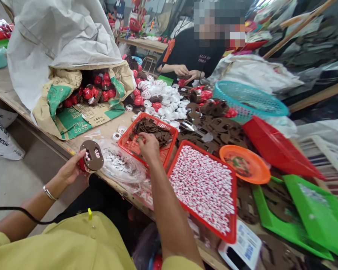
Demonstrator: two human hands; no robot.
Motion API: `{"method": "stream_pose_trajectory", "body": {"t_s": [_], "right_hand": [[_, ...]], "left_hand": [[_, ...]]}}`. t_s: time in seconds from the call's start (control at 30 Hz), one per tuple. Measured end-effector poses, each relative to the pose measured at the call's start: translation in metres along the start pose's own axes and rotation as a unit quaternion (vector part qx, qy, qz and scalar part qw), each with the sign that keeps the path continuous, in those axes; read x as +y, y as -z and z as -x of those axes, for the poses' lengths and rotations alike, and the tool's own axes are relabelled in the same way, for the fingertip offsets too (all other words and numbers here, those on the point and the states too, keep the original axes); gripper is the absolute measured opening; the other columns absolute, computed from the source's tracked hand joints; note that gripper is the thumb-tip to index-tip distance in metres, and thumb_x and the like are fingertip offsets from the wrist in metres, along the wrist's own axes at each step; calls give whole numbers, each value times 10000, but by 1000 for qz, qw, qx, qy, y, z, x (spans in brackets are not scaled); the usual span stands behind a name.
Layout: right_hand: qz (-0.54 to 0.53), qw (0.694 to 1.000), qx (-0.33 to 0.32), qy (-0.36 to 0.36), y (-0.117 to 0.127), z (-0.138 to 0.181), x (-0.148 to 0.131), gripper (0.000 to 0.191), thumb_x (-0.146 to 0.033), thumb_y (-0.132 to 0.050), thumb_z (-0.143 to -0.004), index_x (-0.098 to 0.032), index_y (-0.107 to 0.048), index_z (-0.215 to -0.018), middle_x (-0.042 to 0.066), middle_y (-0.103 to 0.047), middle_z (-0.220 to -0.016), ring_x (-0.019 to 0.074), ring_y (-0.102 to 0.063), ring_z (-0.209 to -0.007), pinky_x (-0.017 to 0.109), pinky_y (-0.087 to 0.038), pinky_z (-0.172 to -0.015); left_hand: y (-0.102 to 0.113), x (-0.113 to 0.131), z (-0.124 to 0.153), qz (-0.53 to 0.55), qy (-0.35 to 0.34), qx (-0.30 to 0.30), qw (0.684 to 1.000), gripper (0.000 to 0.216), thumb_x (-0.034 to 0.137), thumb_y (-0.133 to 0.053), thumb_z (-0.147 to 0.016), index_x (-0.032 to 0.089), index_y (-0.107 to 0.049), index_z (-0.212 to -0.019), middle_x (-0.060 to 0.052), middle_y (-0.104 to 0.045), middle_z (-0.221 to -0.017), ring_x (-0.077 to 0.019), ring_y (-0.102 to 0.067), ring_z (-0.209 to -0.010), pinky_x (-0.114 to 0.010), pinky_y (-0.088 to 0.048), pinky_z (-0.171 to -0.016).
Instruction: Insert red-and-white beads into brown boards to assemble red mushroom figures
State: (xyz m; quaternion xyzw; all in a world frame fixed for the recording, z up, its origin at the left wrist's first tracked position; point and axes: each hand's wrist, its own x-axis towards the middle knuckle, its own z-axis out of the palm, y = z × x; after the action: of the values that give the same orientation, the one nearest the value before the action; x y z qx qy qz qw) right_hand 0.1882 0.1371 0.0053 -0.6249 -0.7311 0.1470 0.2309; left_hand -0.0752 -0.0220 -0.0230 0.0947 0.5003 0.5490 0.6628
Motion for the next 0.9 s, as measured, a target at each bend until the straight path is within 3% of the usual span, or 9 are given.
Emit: {"method": "stream_pose_trajectory", "body": {"t_s": [0.1,0.17,0.23,0.43,0.77,0.9], "right_hand": [[-31,986,-114,115,-17,31,-35,278,-213,-524,-903,-202,-710,-1110,64,-711,-1074,188,-650,-928,258,-486,-844],[59,967,-204,143,-34,49,-52,268,-169,-514,-906,-211,-720,-1071,59,-719,-1037,187,-650,-945,240,-471,-844],[151,950,-236,140,-51,60,-62,294,-116,-469,-911,-193,-718,-1049,89,-710,-1031,198,-648,-945,243,-461,-819],[223,939,-229,126,-76,63,-64,291,-82,-420,-917,-137,-674,-1047,164,-652,-1080,239,-638,-933,275,-445,-733],[229,941,-200,146,-76,64,-46,411,-78,-355,-937,-162,-588,-1265,156,-637,-1135,233,-596,-1029,285,-436,-832],[216,941,-215,147,-75,61,-41,395,-86,-390,-923,-182,-635,-1218,126,-652,-1109,211,-609,-982,265,-444,-811]], "left_hand": [[11,7,-1,-3,-1,27,1000,539,418,-756,-767,176,-615,-1228,-76,-730,-909,-184,-678,-678,-268,-539,-594],[15,7,-1,-5,0,31,1000,533,431,-750,-770,170,-623,-1217,-86,-728,-938,-188,-679,-697,-280,-548,-611],[17,5,0,-6,-2,25,1000,518,441,-738,-779,164,-629,-1202,-98,-725,-970,-198,-678,-716,-301,-556,-629],[14,0,5,-23,4,-32,999,461,481,-695,-806,159,-658,-1133,-106,-726,-928,-198,-653,-645,-309,-546,-564],[6,-9,2,-13,23,-58,998,437,510,-679,-811,137,-674,-1038,-107,-719,-879,-194,-653,-641,-296,-548,-551],[7,-11,1,-15,16,-46,999,425,503,-678,-814,145,-660,-1041,-92,-717,-878,-189,-652,-633,-318,-555,-560]]}}
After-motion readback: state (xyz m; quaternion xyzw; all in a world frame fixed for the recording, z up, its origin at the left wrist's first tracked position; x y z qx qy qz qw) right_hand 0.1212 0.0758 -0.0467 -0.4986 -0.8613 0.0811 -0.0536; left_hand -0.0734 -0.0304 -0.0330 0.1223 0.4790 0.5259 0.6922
